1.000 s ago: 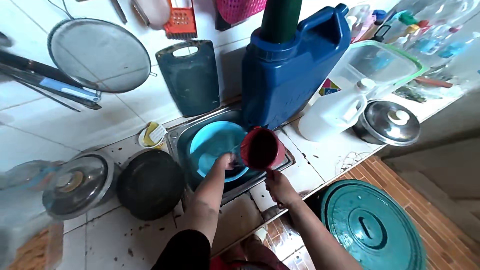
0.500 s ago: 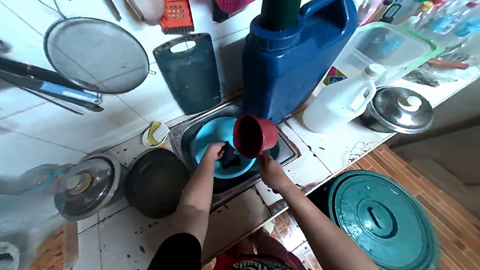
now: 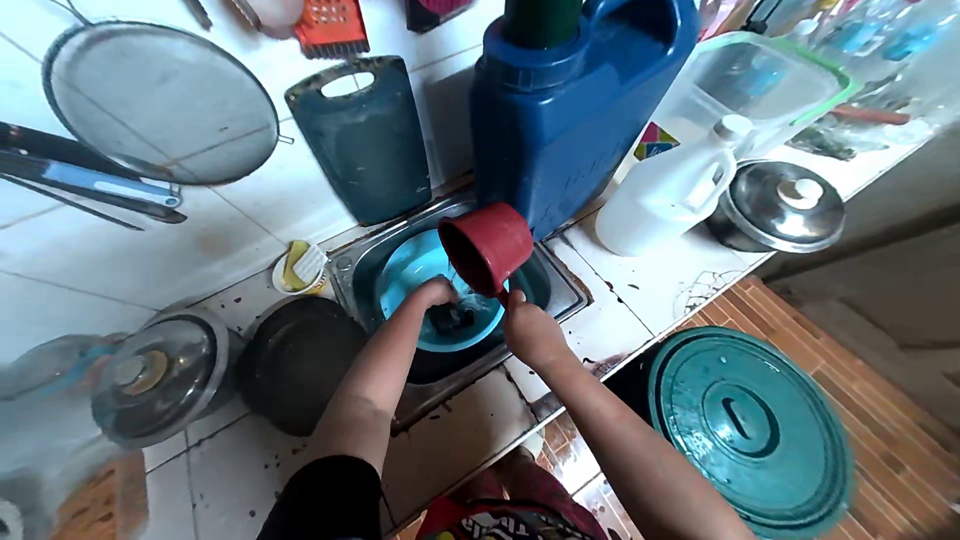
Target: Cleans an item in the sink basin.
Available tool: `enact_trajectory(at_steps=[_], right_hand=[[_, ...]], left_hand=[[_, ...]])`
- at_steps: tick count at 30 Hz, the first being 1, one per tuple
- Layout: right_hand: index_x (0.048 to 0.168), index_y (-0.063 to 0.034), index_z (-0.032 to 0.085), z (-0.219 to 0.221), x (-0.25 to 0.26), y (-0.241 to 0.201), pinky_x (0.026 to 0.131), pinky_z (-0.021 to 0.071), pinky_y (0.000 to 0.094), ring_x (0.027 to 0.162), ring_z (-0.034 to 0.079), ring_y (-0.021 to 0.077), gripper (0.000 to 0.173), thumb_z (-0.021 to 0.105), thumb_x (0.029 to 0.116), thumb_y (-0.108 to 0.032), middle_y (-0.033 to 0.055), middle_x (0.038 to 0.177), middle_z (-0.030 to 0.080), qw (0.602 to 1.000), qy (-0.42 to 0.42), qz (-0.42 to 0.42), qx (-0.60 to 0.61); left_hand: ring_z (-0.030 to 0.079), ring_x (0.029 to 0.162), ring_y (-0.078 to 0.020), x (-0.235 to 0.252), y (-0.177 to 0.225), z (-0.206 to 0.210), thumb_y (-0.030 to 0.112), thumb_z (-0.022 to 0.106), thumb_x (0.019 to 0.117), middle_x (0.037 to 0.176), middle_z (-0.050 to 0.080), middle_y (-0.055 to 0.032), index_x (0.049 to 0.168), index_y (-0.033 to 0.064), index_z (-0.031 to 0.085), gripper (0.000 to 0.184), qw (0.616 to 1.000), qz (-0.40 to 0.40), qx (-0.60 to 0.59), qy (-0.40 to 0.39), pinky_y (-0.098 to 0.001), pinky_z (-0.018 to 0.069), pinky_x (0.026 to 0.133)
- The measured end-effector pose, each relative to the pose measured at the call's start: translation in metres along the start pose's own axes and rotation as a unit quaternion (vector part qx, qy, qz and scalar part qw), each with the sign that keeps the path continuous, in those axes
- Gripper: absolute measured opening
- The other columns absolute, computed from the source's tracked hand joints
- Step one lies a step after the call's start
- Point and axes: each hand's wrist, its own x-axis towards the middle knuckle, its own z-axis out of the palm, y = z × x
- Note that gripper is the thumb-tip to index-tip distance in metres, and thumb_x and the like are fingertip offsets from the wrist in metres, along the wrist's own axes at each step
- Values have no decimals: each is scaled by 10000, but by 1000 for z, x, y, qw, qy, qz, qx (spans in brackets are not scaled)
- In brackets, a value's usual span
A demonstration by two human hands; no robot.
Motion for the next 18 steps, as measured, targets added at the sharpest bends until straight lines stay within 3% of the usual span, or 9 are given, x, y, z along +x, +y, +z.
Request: enact_trajectory(at_steps=[3,4,6,8,10,11,13,15,18], right_hand=[[1414,-15,445,3,8,12,957,530,534,1141,675,366,361,381,1090,-161,224,1193,668,996,29,-51,69],[1393,13,473,6,12,21,942,531,521,1088,680,355,358,430,1076,-149,230,1158,669,988,41,-83,124],[1331,44,514,11,15,41,763,551,434,832,656,258,336,511,1040,-125,187,1030,640,961,44,-135,237],[1278,38,530,13,10,62,544,513,299,583,561,124,291,544,1037,-124,90,875,588,926,22,-142,348],[1249,17,550,14,1,85,472,472,231,505,508,65,257,534,1022,-102,25,794,565,892,8,-112,437],[1230,9,562,16,-2,99,453,465,214,484,496,52,244,522,1012,-96,-1,747,554,881,13,-94,463],[1203,4,578,25,-5,127,438,459,204,461,487,43,244,515,989,-93,-33,676,535,871,37,-61,486],[1214,9,580,32,-4,154,448,471,220,464,498,50,274,524,970,-101,-36,658,535,876,66,-29,478],[1226,19,575,43,1,189,427,463,233,445,494,61,277,520,975,-82,-24,630,532,864,122,15,489]], left_hand=[[614,1191,-415,-2,4,-20,116,669,974,1210,664,-278,1183,-70,681,280,992,116,32,26,-616,439,1056],[617,1191,-419,-12,9,-31,112,687,960,1213,663,-278,1204,-67,669,303,991,127,38,31,-623,441,1058],[651,1097,-394,-42,21,-55,121,704,958,1140,679,-275,1172,-91,664,304,992,116,23,38,-599,474,998],[636,951,-280,-69,17,-76,28,670,956,1048,670,-229,1234,-100,602,314,982,166,-73,48,-480,504,919],[619,883,-151,-75,-6,-87,-4,588,934,988,663,-130,1283,-78,569,357,939,258,-213,85,-367,526,869],[631,911,-108,-68,-21,-85,57,517,936,1044,671,-90,1311,-36,562,389,909,273,-294,111,-328,542,861],[637,1048,-174,-48,-44,-69,260,387,1080,1228,652,-120,1418,44,517,422,868,175,-444,134,-386,533,919],[622,1135,-279,-17,-61,-37,394,448,1086,1295,627,-175,1437,63,504,486,853,16,-507,125,-491,518,967],[550,1309,-375,35,-81,31,266,668,997,1400,574,-254,1435,-7,526,535,886,-123,-427,136,-565,443,1094]])
